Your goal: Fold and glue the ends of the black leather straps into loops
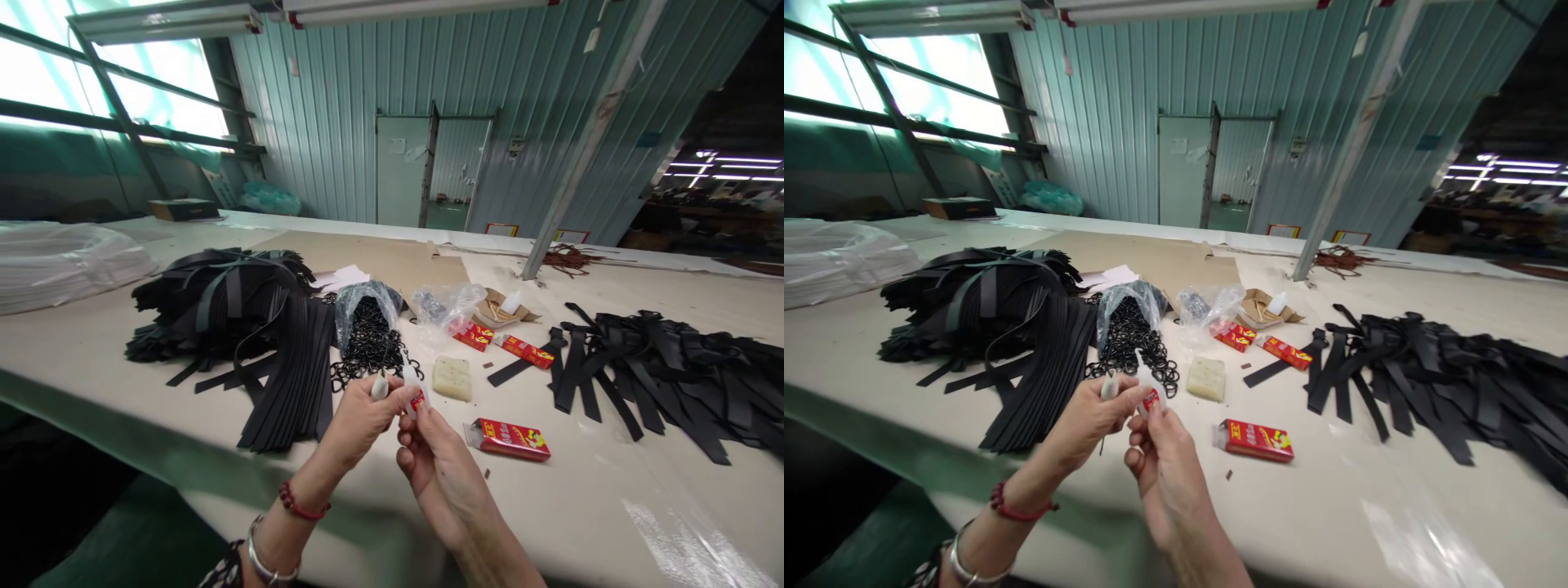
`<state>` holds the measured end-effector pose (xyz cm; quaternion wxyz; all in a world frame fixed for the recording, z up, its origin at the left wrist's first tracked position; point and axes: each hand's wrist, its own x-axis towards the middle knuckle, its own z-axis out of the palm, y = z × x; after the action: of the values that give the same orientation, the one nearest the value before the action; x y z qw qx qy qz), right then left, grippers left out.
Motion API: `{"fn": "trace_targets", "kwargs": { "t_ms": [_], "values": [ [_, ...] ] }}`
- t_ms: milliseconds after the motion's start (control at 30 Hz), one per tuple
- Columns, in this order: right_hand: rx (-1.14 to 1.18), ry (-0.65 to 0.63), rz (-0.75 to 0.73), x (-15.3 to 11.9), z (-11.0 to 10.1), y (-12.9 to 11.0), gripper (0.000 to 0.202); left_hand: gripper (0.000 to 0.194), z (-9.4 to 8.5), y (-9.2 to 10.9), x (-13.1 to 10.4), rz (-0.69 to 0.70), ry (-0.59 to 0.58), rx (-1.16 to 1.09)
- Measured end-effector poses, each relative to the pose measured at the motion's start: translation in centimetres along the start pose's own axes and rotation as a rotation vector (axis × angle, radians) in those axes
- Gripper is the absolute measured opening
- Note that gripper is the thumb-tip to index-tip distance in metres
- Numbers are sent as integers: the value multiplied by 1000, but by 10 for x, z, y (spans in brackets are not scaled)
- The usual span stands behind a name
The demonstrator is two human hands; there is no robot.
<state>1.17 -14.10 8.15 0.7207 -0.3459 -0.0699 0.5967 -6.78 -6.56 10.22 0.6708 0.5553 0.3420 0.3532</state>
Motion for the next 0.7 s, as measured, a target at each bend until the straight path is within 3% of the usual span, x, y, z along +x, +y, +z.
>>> {"fn": "trace_targets", "kwargs": {
  "t_ms": [133,300,533,700],
  "values": [
    [-172,-43,-57,-3,-3,2,28,29,1,4,-2,20,-8,41],
    [-1133,15,-381,-5,-43,-17,30,29,1,4,-2,39,-18,64],
    [-1595,200,-765,11,-133,-71,34,30,3,-2,2,17,-21,50],
    [-1800,197,-813,22,-155,-83,24,32,12,-7,5,-30,-9,27]
  ]
}}
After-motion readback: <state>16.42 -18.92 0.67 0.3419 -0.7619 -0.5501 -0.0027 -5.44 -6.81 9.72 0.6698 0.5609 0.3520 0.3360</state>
